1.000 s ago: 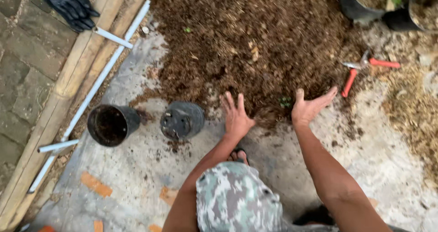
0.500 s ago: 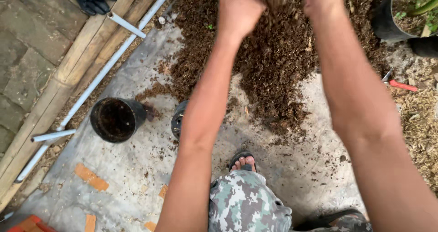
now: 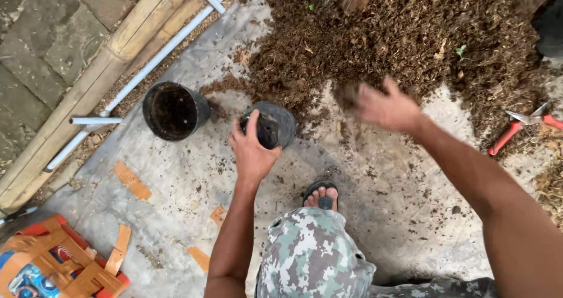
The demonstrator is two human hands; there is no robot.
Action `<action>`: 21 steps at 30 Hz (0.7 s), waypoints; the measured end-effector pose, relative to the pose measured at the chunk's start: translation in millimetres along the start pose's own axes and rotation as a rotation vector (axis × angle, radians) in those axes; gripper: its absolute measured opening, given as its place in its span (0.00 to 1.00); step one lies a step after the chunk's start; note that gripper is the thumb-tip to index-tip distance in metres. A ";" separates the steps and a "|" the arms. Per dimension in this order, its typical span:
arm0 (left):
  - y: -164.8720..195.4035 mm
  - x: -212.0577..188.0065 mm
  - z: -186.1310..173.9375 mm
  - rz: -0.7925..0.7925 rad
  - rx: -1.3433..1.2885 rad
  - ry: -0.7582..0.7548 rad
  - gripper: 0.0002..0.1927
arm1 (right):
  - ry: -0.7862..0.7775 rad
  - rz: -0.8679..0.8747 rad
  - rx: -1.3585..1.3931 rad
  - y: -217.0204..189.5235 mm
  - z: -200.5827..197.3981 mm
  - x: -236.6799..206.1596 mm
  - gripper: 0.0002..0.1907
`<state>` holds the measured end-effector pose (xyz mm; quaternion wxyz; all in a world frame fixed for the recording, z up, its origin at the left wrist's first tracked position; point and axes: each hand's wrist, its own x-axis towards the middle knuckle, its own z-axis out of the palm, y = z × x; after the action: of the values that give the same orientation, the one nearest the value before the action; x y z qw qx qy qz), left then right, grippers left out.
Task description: The person selects two potted plants from a nursery area, carries them to a workbench, and prepares a new pot with soil and wood chips. They remove one plant from its pot, loosen the root ball, trim the roots with shears, and place the plant into the new pot, filling it with soil.
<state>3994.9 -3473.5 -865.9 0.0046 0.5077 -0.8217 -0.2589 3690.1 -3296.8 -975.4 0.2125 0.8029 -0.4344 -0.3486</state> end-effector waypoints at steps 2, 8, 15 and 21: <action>0.3 2.7 -8.0 -0.005 -0.256 0.090 0.57 | 0.339 0.539 0.585 44.3 1.1 8.1 0.37; 48.4 16.1 6.6 0.228 -0.679 0.194 0.65 | 0.503 1.132 2.251 58.3 -98.8 39.0 0.38; -23.8 125.4 58.7 -0.143 -0.484 0.511 0.41 | 1.627 0.896 3.023 97.4 -114.6 63.3 0.21; 10.6 183.4 128.4 -0.033 -0.769 0.525 0.48 | 1.823 0.707 2.835 120.7 -139.2 41.3 0.23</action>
<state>3862.5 -3569.2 -1019.4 0.3962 0.5304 -0.6289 -0.4077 3743.1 -3390.6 -820.3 0.3873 -0.1463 0.2701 -0.8693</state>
